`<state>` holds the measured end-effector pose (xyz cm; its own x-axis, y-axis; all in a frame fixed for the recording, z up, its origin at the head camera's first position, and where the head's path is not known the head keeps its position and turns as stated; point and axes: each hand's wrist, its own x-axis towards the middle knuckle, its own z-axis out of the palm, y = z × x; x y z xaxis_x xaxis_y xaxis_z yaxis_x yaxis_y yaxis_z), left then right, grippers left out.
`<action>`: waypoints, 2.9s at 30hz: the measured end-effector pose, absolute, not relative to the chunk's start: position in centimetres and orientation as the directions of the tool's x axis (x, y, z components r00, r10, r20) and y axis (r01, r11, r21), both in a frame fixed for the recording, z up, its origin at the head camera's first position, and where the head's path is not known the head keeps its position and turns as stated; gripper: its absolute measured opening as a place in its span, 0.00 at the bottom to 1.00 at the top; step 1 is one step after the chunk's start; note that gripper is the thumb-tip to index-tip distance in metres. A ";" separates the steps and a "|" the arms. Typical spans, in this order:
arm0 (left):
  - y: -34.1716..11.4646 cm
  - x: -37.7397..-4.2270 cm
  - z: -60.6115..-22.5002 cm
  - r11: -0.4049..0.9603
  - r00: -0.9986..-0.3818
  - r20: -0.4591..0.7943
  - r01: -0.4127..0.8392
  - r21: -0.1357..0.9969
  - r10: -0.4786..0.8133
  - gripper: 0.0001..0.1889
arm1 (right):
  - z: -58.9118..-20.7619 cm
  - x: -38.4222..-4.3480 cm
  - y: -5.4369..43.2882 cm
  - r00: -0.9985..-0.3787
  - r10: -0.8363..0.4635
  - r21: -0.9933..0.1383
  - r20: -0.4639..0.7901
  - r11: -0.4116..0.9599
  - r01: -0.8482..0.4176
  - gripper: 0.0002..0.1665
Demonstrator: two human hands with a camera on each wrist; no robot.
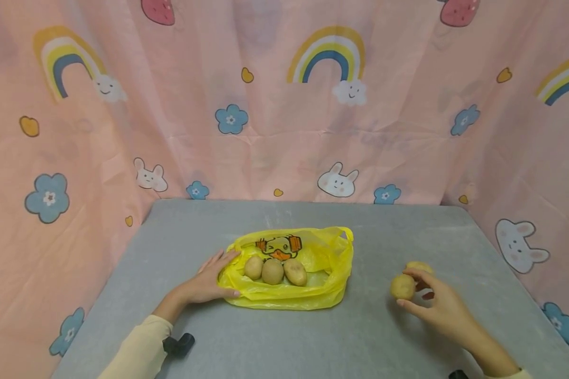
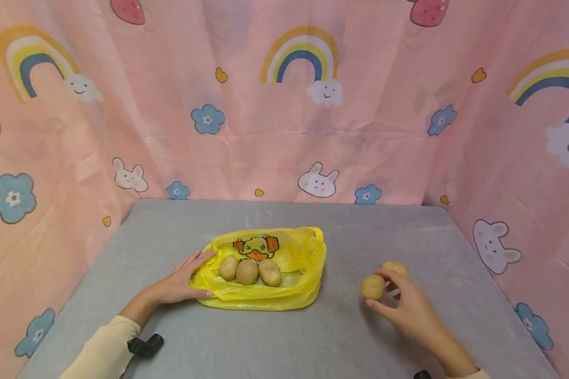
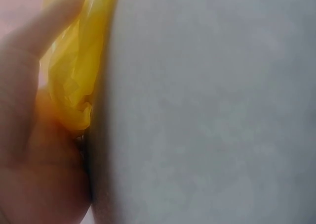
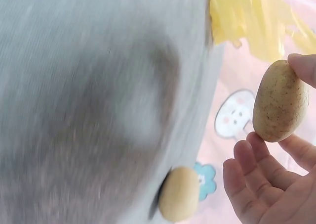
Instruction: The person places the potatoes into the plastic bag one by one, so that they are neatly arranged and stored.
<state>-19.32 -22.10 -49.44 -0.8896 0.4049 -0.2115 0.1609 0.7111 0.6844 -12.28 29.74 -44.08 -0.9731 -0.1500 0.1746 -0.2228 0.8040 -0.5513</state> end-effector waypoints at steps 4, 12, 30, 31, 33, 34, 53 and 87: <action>-22.1 -19.4 -49.5 0.705 -0.889 -0.206 0.165 0.689 0.409 0.56 | -44.1 -12.0 28.6 -0.972 -0.165 -0.555 0.168 0.798 -0.232 0.36; -22.0 -19.5 -49.6 0.712 -0.892 -0.203 0.166 0.682 0.403 0.56 | -43.9 -11.4 26.8 -0.964 -0.187 -0.556 0.187 0.789 -0.261 0.35; -22.0 -19.3 -49.7 0.710 -0.897 -0.213 0.143 0.690 0.388 0.56 | -41.0 -11.1 22.6 -0.911 -0.316 -0.554 0.264 0.724 -0.411 0.35; -22.0 -19.3 -49.6 0.709 -0.897 -0.211 0.145 0.691 0.389 0.56 | -40.8 -11.1 22.2 -0.907 -0.325 -0.550 0.269 0.721 -0.421 0.35; -22.0 -19.3 -49.6 0.706 -0.896 -0.209 0.148 0.692 0.392 0.56 | -40.5 -11.3 21.5 -0.899 -0.343 -0.546 0.272 0.714 -0.438 0.36; -22.0 -19.3 -49.6 0.707 -0.896 -0.209 0.146 0.692 0.391 0.56 | -40.4 -11.4 21.2 -0.893 -0.353 -0.545 0.278 0.708 -0.450 0.36; -22.0 -19.4 -49.5 0.710 -0.895 -0.208 0.154 0.687 0.395 0.56 | -39.8 -12.5 16.8 -0.851 -0.445 -0.606 0.279 0.606 -0.516 0.35; -22.1 -19.3 -49.7 0.707 -0.895 -0.188 0.176 0.685 0.405 0.55 | -42.7 -17.3 14.1 -0.896 -0.419 -0.572 0.149 0.702 -0.424 0.38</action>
<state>-19.32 -22.08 -49.67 -0.8950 0.4047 -0.1877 0.1763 0.7073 0.6846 -17.27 14.07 -42.67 -0.8956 -0.4192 0.1487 -0.4236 0.7021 -0.5724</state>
